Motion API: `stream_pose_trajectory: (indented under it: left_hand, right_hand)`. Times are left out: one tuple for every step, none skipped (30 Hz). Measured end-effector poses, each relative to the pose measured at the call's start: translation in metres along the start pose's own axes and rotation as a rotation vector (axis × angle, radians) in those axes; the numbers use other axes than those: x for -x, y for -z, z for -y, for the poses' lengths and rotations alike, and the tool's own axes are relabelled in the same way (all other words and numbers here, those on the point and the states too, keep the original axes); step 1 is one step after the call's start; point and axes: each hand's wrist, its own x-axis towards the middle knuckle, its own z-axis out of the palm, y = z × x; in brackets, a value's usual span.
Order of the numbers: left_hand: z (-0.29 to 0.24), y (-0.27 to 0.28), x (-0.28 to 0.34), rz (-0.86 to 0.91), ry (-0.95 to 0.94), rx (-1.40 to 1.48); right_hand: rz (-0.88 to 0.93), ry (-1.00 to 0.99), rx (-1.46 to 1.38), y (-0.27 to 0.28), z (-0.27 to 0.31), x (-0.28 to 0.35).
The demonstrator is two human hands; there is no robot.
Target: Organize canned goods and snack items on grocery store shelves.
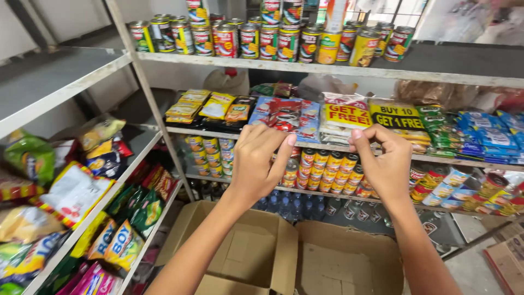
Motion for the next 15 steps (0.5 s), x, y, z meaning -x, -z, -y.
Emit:
stream_pose_trajectory:
  left_hand:
    - [0.004, -0.013, -0.003, 0.001, -0.004, 0.006]
    - [0.007, -0.026, -0.005, 0.032, 0.003, 0.012]
    - [0.011, -0.040, -0.008, 0.062, 0.010, 0.014]
    - [0.014, -0.051, -0.012, 0.061, 0.005, 0.018]
    - [0.016, -0.064, -0.017, 0.085, 0.007, 0.021]
    - [0.019, -0.077, -0.021, 0.109, 0.010, 0.025]
    - [0.021, -0.090, -0.022, 0.105, 0.012, 0.025]
    - [0.023, -0.104, -0.023, 0.120, 0.024, 0.028]
    - [0.027, -0.116, -0.028, 0.130, 0.029, 0.024]
    - [0.033, -0.132, -0.033, 0.122, 0.024, 0.016]
    - [0.038, -0.146, -0.036, 0.131, 0.043, 0.035]
    - [0.044, -0.162, -0.040, 0.141, 0.063, 0.054]
    - [0.047, -0.176, -0.042, 0.138, 0.066, 0.049]
    - [0.050, -0.190, -0.045, 0.154, 0.104, 0.083]
    - [0.054, -0.204, -0.050, 0.164, 0.137, 0.115]
  right_hand:
    - [-0.005, -0.001, 0.005, 0.004, -0.018, -0.001]
    - [-0.010, -0.104, 0.006, 0.008, -0.037, -0.002]
    - [-0.015, -0.205, 0.004, 0.013, -0.055, -0.004]
    - [-0.020, -0.203, 0.007, 0.016, -0.063, -0.010]
    - [-0.027, -0.167, -0.020, 0.021, -0.071, -0.017]
    - [-0.033, -0.131, -0.047, 0.025, -0.079, -0.023]
    - [-0.030, -0.129, -0.045, 0.029, -0.092, -0.027]
    - [-0.034, -0.148, -0.027, 0.033, -0.105, -0.031]
    - [-0.042, -0.157, -0.014, 0.036, -0.118, -0.039]
    - [-0.042, -0.146, -0.019, 0.040, -0.130, -0.048]
    - [-0.038, -0.169, 0.009, 0.044, -0.141, -0.055]
    - [-0.035, -0.193, 0.038, 0.048, -0.153, -0.061]
    - [-0.030, -0.190, 0.035, 0.051, -0.164, -0.070]
    - [-0.034, -0.185, 0.029, 0.054, -0.176, -0.079]
    - [-0.041, -0.171, 0.023, 0.056, -0.187, -0.092]
